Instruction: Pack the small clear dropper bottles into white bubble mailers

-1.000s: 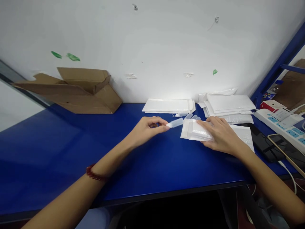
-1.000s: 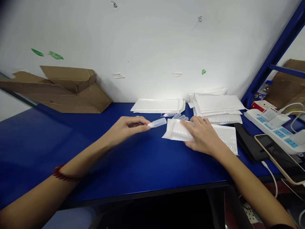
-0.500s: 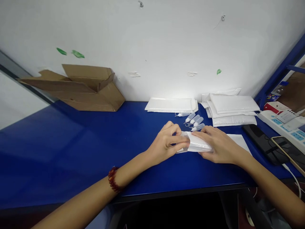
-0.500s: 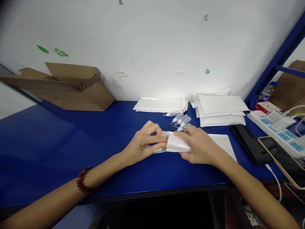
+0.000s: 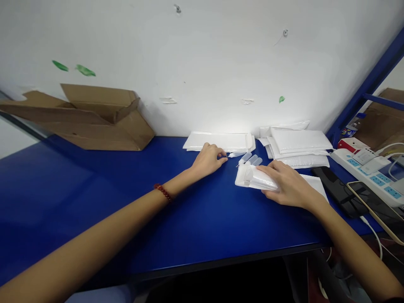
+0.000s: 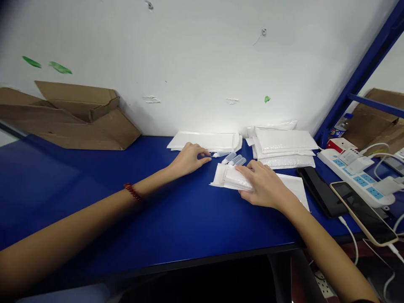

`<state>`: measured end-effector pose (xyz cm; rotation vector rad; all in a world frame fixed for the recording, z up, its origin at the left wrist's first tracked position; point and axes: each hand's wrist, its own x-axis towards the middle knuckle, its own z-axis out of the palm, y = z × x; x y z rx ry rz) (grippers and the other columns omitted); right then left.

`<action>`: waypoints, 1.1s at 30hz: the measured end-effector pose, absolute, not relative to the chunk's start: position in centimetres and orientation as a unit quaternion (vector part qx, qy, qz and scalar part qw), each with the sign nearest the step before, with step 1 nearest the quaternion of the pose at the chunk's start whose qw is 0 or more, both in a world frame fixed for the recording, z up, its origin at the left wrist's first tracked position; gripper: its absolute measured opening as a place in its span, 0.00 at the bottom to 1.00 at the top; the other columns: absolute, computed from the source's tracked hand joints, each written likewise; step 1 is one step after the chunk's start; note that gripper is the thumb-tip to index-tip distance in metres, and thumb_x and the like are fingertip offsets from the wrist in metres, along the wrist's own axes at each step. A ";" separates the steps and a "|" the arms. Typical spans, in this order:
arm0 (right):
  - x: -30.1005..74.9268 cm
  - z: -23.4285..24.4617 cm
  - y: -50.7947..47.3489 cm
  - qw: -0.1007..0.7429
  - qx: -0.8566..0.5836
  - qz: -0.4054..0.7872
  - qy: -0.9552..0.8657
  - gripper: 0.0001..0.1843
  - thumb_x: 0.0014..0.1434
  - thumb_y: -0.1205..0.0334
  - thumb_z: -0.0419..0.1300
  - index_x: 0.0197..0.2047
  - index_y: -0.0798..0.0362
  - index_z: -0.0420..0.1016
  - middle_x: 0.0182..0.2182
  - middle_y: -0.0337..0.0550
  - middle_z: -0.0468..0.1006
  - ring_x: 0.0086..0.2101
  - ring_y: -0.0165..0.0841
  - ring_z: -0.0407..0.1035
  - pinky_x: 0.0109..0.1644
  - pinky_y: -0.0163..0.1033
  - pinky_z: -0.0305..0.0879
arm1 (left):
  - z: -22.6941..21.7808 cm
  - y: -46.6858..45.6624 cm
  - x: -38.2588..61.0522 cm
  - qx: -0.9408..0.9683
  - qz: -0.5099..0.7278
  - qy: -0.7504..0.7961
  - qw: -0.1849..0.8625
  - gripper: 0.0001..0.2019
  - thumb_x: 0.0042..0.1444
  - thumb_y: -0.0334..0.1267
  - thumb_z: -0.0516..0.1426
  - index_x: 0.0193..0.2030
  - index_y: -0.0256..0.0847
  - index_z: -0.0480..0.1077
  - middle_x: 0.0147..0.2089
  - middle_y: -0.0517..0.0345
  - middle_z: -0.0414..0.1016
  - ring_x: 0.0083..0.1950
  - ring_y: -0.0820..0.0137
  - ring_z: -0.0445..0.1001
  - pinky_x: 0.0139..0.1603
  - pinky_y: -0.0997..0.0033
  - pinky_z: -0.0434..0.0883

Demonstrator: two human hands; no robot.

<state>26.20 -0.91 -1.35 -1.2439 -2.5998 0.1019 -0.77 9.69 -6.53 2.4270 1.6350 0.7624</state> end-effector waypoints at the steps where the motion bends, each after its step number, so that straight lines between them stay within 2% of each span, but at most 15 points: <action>1: 26.1 -1.3 -1.0 0.126 -0.429 0.039 -0.894 0.33 0.54 0.62 0.60 0.63 0.55 0.63 0.45 0.51 0.69 0.42 0.41 0.67 0.48 0.47 0.66 | -6.7 9.8 -0.6 0.804 0.251 0.534 0.064 0.08 0.55 0.36 0.57 0.33 0.39 0.78 0.33 0.48 0.75 0.43 0.55 0.65 0.44 0.57 0.65; 3: 26.1 -1.2 -1.1 0.122 -0.430 0.039 -0.894 0.33 0.55 0.62 0.60 0.64 0.54 0.62 0.45 0.51 0.69 0.42 0.42 0.67 0.48 0.48 0.66 | -6.8 9.7 -0.5 0.808 0.254 0.528 0.067 0.08 0.55 0.34 0.56 0.29 0.40 0.76 0.32 0.49 0.74 0.43 0.56 0.65 0.44 0.58 0.65; 5: 26.2 -1.2 -1.1 0.119 -0.432 0.033 -0.893 0.32 0.55 0.62 0.60 0.63 0.54 0.63 0.45 0.52 0.69 0.42 0.43 0.67 0.48 0.49 0.66 | -6.9 9.4 -0.7 0.809 0.256 0.526 0.066 0.07 0.55 0.34 0.56 0.30 0.40 0.75 0.32 0.49 0.73 0.43 0.56 0.66 0.44 0.58 0.65; 7: 26.4 -1.2 -1.0 0.118 -0.432 0.031 -0.894 0.32 0.54 0.62 0.60 0.63 0.55 0.63 0.45 0.52 0.69 0.43 0.43 0.67 0.48 0.50 0.66 | -6.9 9.1 -0.8 0.812 0.258 0.519 0.069 0.07 0.55 0.37 0.56 0.36 0.39 0.75 0.35 0.50 0.73 0.43 0.57 0.67 0.44 0.59 0.65; 10: 26.6 -1.3 -0.9 0.114 -0.436 0.032 -0.892 0.31 0.55 0.62 0.59 0.62 0.54 0.63 0.45 0.51 0.69 0.42 0.42 0.67 0.48 0.49 0.66 | -6.8 9.3 -0.6 0.818 0.259 0.508 0.077 0.13 0.56 0.41 0.56 0.45 0.38 0.74 0.37 0.51 0.73 0.44 0.58 0.68 0.46 0.59 0.66; 12: 26.8 -1.3 -0.9 0.099 -0.444 0.037 -0.890 0.31 0.55 0.62 0.60 0.62 0.53 0.63 0.44 0.51 0.69 0.41 0.42 0.67 0.47 0.49 0.66 | -6.7 9.7 -0.3 0.821 0.257 0.502 0.083 0.12 0.55 0.41 0.57 0.43 0.39 0.75 0.36 0.51 0.74 0.44 0.58 0.69 0.47 0.59 0.66; 15: 27.2 -1.1 -1.0 0.064 -0.455 0.046 -0.887 0.32 0.55 0.62 0.60 0.63 0.54 0.62 0.44 0.51 0.68 0.42 0.43 0.67 0.48 0.49 0.66 | -6.7 10.1 0.2 0.827 0.259 0.490 0.095 0.07 0.54 0.37 0.56 0.32 0.40 0.75 0.34 0.52 0.75 0.41 0.61 0.70 0.47 0.61 0.66; 17: 27.4 -0.8 -1.0 0.049 -0.460 0.054 -0.885 0.33 0.55 0.62 0.60 0.64 0.54 0.61 0.44 0.50 0.68 0.42 0.42 0.67 0.49 0.48 0.65 | -6.5 9.9 0.3 0.827 0.264 0.485 0.102 0.06 0.53 0.35 0.56 0.28 0.40 0.74 0.32 0.53 0.75 0.38 0.62 0.71 0.46 0.62 0.66; 22: 27.9 -0.3 -1.0 0.045 -0.477 0.062 -0.875 0.33 0.56 0.62 0.60 0.64 0.49 0.60 0.44 0.49 0.68 0.41 0.42 0.69 0.47 0.46 0.66 | -5.1 7.4 -0.7 0.798 0.301 0.510 0.110 0.09 0.55 0.37 0.55 0.30 0.38 0.75 0.32 0.51 0.77 0.36 0.64 0.71 0.40 0.64 0.67; 24: 28.0 -0.3 -1.0 0.038 -0.483 0.064 -0.872 0.33 0.56 0.62 0.60 0.64 0.50 0.60 0.44 0.49 0.68 0.42 0.42 0.69 0.48 0.46 0.65 | -3.9 5.9 -1.2 0.775 0.333 0.515 0.151 0.12 0.57 0.41 0.54 0.33 0.37 0.75 0.33 0.52 0.78 0.34 0.67 0.71 0.37 0.67 0.67; 27: 28.1 -0.3 -1.1 0.029 -0.487 0.071 -0.870 0.33 0.55 0.62 0.60 0.64 0.51 0.60 0.43 0.49 0.69 0.42 0.43 0.69 0.48 0.46 0.65 | -2.1 3.8 -1.5 0.744 0.359 0.479 0.298 0.14 0.55 0.46 0.57 0.34 0.36 0.76 0.33 0.53 0.79 0.33 0.69 0.73 0.35 0.69 0.68; 29: 28.1 -0.3 -1.1 0.025 -0.486 0.081 -0.870 0.33 0.56 0.62 0.60 0.65 0.50 0.59 0.43 0.49 0.69 0.42 0.42 0.68 0.48 0.46 0.65 | -1.4 2.8 -1.2 0.743 0.333 0.445 0.373 0.13 0.52 0.45 0.60 0.32 0.36 0.77 0.32 0.53 0.79 0.33 0.69 0.73 0.35 0.70 0.68; 33: 27.6 -0.1 -1.2 0.016 -0.473 0.116 -0.873 0.35 0.56 0.62 0.59 0.66 0.49 0.58 0.43 0.48 0.68 0.41 0.41 0.68 0.48 0.45 0.64 | -1.6 1.8 0.4 0.744 0.298 0.425 0.421 0.11 0.51 0.42 0.60 0.31 0.35 0.78 0.30 0.54 0.79 0.32 0.69 0.74 0.34 0.71 0.69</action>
